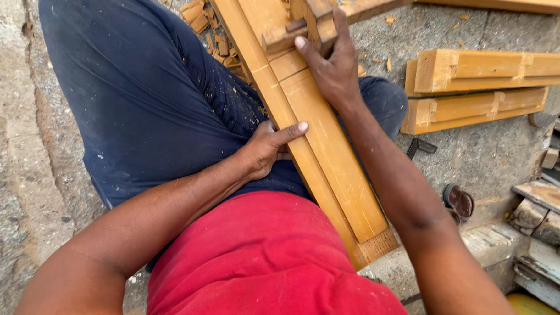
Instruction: The person shapes a wooden beam using a chisel and a wooden mallet while sitting on the ground.
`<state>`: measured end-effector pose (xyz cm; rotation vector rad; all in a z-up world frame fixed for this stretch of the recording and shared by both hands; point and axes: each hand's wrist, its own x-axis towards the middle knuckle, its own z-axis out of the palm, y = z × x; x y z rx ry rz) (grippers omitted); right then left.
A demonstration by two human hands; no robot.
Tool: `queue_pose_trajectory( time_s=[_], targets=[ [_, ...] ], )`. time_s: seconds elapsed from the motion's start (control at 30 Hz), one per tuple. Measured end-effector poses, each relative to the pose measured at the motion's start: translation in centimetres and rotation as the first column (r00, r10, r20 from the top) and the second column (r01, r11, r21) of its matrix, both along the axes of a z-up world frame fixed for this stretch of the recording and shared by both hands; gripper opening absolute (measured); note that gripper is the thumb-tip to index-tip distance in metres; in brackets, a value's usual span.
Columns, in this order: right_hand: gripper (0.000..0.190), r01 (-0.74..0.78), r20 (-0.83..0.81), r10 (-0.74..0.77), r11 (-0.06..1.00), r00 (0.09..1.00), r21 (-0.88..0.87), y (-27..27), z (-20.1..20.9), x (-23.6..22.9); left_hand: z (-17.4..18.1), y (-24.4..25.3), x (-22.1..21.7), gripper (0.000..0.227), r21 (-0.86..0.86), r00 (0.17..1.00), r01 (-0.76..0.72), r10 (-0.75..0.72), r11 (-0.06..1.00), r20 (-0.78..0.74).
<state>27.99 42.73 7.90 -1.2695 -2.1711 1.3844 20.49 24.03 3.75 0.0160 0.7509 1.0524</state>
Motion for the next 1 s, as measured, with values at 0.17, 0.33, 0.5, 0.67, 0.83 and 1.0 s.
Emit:
queue_pose_trajectory(
  time_s=[0.17, 0.33, 0.5, 0.67, 0.83, 1.0],
  targets=[
    [0.063, -0.123, -0.221, 0.13, 0.991, 0.967, 0.045, 0.5, -1.2, 0.4, 0.4, -0.1, 0.0, 0.081, 0.009, 1.0, -0.024, 0.025, 1.0, -0.013],
    [0.059, -0.102, -0.215, 0.09, 0.994, 0.972, -0.044, 0.9, -2.5, 0.3, -0.4, -0.4, 0.4, 0.08, -0.001, 1.0, -0.019, 0.019, 1.0, -0.025],
    [0.058, -0.181, -0.315, 0.164, 0.983, 0.935, -0.026, -0.9, -0.5, 2.6, -0.1, -0.1, 0.2, 0.082, 0.009, 0.999, -0.044, 0.044, 0.999, -0.009],
    [0.053, -0.133, -0.192, 0.139, 0.99, 0.972, 0.042, 0.1, -1.3, 2.8, 0.4, 0.0, 0.1, 0.085, 0.007, 0.999, -0.005, 0.005, 1.0, -0.037],
    [0.079, 0.016, -0.16, -0.028, 0.997, 0.987, -0.074, 3.9, -3.7, -0.2, 0.0, -0.2, 0.1, 0.086, 0.007, 1.0, -0.017, 0.017, 1.0, -0.023],
    [0.07, -0.114, -0.334, 0.106, 0.994, 0.937, -0.003, 3.4, -5.8, -1.8, 0.1, 0.2, 0.4, 0.085, 0.015, 0.998, -0.056, 0.056, 0.998, -0.019]
  ],
)
